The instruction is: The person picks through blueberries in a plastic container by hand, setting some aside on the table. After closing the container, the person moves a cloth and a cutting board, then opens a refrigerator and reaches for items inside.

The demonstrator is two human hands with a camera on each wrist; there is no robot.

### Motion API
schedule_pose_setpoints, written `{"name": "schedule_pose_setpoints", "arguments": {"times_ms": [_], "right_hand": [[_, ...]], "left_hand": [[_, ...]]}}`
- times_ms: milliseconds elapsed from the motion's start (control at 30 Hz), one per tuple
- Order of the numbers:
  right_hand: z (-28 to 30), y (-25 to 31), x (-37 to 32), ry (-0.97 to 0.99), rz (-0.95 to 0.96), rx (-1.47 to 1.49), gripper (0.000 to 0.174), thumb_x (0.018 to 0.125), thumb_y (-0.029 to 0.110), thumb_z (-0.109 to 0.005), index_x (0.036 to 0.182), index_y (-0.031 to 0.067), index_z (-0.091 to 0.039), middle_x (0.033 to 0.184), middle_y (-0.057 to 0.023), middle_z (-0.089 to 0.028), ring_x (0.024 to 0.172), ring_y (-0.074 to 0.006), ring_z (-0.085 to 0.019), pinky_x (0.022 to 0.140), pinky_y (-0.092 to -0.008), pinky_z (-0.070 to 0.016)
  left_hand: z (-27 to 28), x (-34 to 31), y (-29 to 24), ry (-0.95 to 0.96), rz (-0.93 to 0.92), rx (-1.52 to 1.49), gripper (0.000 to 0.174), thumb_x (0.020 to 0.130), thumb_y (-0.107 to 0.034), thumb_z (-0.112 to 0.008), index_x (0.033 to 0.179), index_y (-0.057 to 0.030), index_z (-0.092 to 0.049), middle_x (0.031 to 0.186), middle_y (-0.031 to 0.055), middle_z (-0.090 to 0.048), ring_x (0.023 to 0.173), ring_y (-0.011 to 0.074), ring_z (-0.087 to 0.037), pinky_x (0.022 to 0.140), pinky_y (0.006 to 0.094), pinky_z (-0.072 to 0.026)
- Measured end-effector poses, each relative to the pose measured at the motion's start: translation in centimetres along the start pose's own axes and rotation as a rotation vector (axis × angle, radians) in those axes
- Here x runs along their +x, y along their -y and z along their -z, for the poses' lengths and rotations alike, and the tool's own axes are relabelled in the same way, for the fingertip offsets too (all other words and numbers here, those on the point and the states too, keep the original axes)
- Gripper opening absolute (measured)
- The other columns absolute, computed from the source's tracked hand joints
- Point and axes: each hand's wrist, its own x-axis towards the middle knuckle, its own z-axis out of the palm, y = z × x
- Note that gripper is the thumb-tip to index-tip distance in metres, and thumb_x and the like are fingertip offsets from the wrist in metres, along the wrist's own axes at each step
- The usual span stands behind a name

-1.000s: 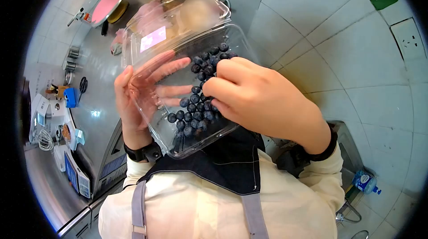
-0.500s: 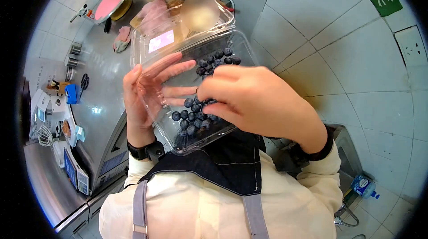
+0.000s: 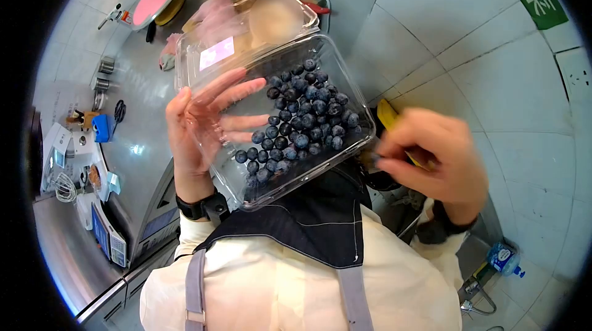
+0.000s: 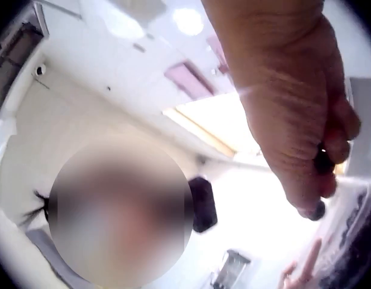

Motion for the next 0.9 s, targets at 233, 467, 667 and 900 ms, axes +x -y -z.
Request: {"name": "schedule_pose_setpoints", "arguments": {"times_ms": [233, 467, 667, 900], "right_hand": [[-5.2, -9.9, -9.4, 0.081, -0.521, 0.016, 0.023, 0.078, 0.008, -0.069, 0.101, 0.0036, -0.064, 0.085, -0.007, -0.065, 0.056, -0.0123, -0.052, 0.054, -0.0247, -0.0423], [-6.1, -10.1, -9.0, -0.333, -0.627, 0.061, 0.029, 0.086, 0.006, -0.063, 0.115, 0.0051, -0.063, 0.088, -0.0087, -0.065, 0.073, -0.0103, -0.06, 0.069, -0.0257, -0.0481], [-4.1, -0.5, -1.0, -0.633, -0.077, -0.272, 0.022, 0.077, 0.003, -0.07, 0.098, 0.0089, -0.067, 0.081, -0.0028, -0.061, 0.069, -0.0143, -0.056, 0.062, -0.0272, -0.0454], [-4.5, -1.0, 2.4, -0.261, 0.075, -0.659, 0.019, 0.069, 0.011, -0.074, 0.081, 0.0088, -0.06, 0.086, -0.002, -0.053, 0.082, -0.0217, -0.052, 0.067, -0.0331, -0.0462]], "left_hand": [[0.2, 0.7, 0.1, -0.032, 0.016, 0.027, 0.08, 0.088, -0.057, -0.031, 0.136, 0.0055, -0.041, 0.13, 0.0265, -0.051, 0.094, 0.0387, -0.066, 0.068, 0.0356, -0.0585], [-0.1, 1.6, -0.4, 0.056, 0.032, 0.06, 0.081, 0.088, -0.059, -0.032, 0.137, 0.0061, -0.04, 0.13, 0.0272, -0.051, 0.095, 0.0388, -0.066, 0.069, 0.035, -0.0587], [-0.7, 2.2, 0.0, 0.096, 0.029, 0.064, 0.083, 0.087, -0.06, -0.032, 0.137, 0.0068, -0.039, 0.131, 0.0277, -0.049, 0.095, 0.0396, -0.066, 0.069, 0.0352, -0.0593], [-1.2, 1.8, -0.2, 0.073, 0.018, 0.076, 0.084, 0.086, -0.06, -0.035, 0.137, 0.0074, -0.039, 0.131, 0.0276, -0.049, 0.094, 0.0394, -0.066, 0.068, 0.0347, -0.0592]]}}
